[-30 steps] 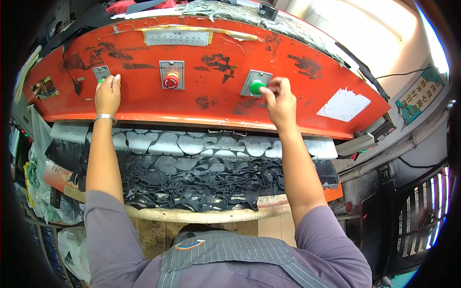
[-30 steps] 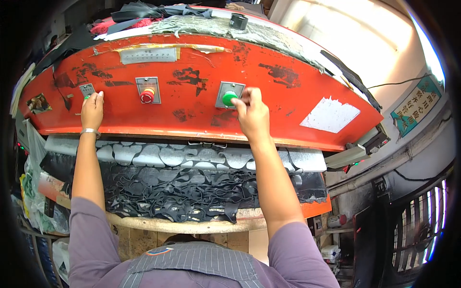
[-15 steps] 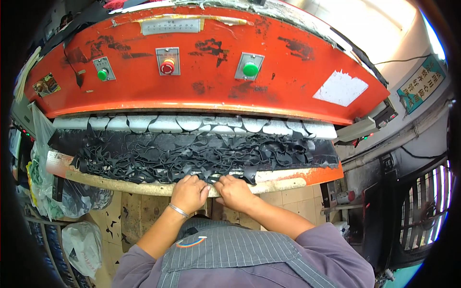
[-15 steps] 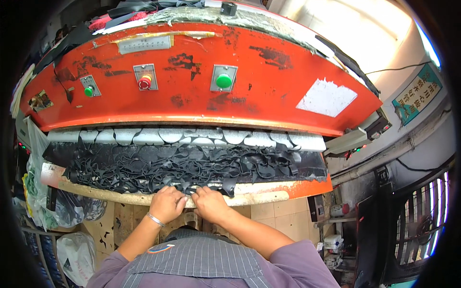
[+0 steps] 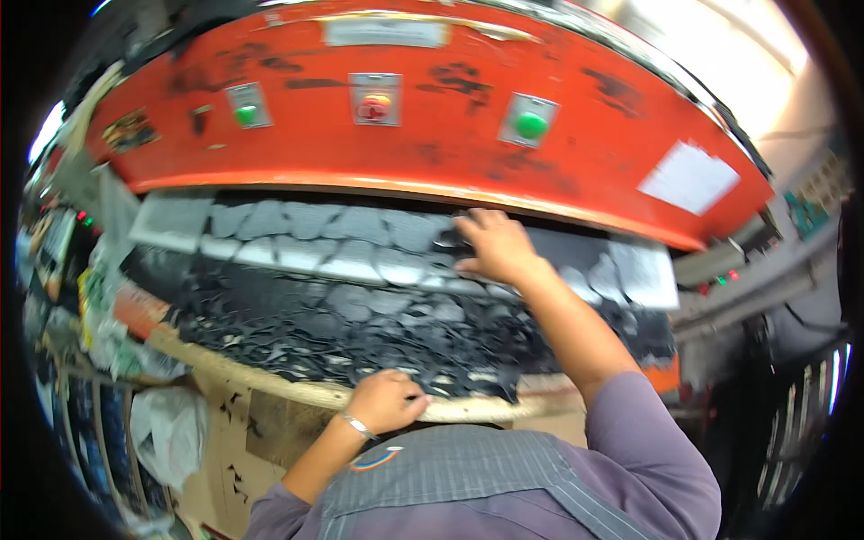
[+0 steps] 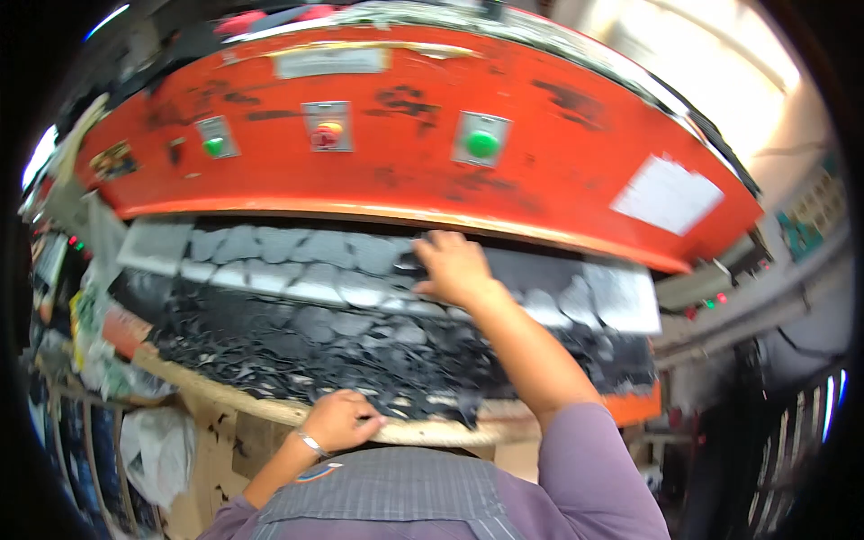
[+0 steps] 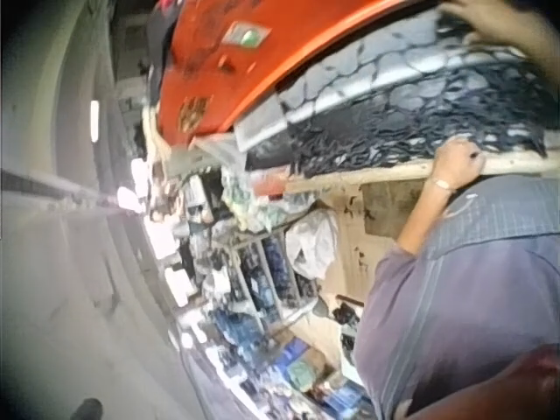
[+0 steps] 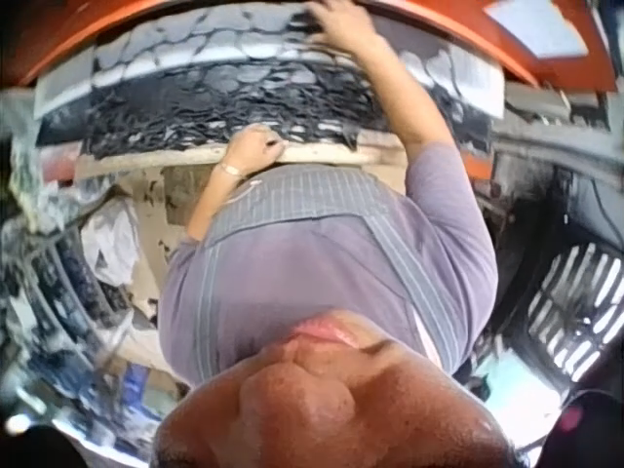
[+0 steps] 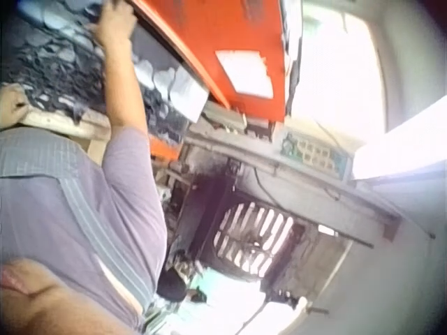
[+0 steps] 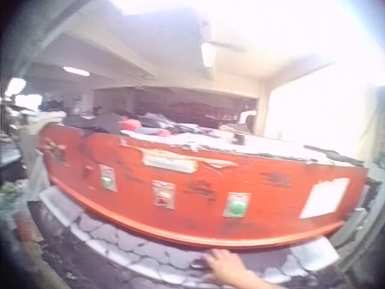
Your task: Cutting out leather shoe components using a die-cutting machine.
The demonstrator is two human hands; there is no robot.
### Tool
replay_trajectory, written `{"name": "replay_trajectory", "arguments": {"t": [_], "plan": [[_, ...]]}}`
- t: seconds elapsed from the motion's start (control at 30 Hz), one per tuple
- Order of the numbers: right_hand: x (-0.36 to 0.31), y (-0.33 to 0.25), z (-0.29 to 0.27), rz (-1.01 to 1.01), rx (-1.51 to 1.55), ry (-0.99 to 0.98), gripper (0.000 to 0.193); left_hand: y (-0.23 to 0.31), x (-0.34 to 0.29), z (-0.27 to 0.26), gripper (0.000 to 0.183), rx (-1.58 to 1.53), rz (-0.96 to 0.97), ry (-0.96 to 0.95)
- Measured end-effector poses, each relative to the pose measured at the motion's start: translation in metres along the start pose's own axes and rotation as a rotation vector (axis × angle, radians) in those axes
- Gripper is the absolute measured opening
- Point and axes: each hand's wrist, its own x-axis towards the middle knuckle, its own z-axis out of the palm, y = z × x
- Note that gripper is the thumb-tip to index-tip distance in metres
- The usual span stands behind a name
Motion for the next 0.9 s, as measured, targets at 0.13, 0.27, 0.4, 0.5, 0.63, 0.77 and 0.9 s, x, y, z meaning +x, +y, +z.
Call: {"name": "replay_trajectory", "arguments": {"t": [0.13, 0.27, 0.4, 0.5, 0.63, 0.77, 0.9], "plan": [[0.004, 0.023, 0.022, -0.092, 0.091, -0.014, 0.090, -0.002, 0.003, 0.031, 0.020, -0.183, 0.045, 0.163], [-0.051, 0.081, 0.024, 0.055, 0.266, 0.062, 0.091, 0.036, 0.056, 0.054, 0.016, -0.272, 0.195, 0.588], [-0.078, 0.047, -0.008, -0.293, 0.384, 0.228, 0.077, 0.070, 0.067, 0.039, 0.024, -0.209, 0.106, 0.895], [-0.097, 0.015, -0.024, -0.583, 0.526, 0.138, 0.094, 0.054, 0.083, 0.067, 0.063, -1.077, 0.009, 0.788], [-0.119, -0.028, -0.059, -0.879, 0.203, -0.125, 0.077, 0.064, 0.059, 0.078, 0.084, -2.018, 0.154, -0.211], [-0.125, -0.050, -0.061, -1.045, 0.212, 0.102, 0.061, 0.091, 0.027, 0.083, 0.069, -2.075, 0.028, 0.300], [-0.141, -0.055, 0.007, -0.397, 0.837, 0.166, 0.083, 0.094, 0.001, 0.089, 0.064, -1.544, 0.088, 0.630]]}}
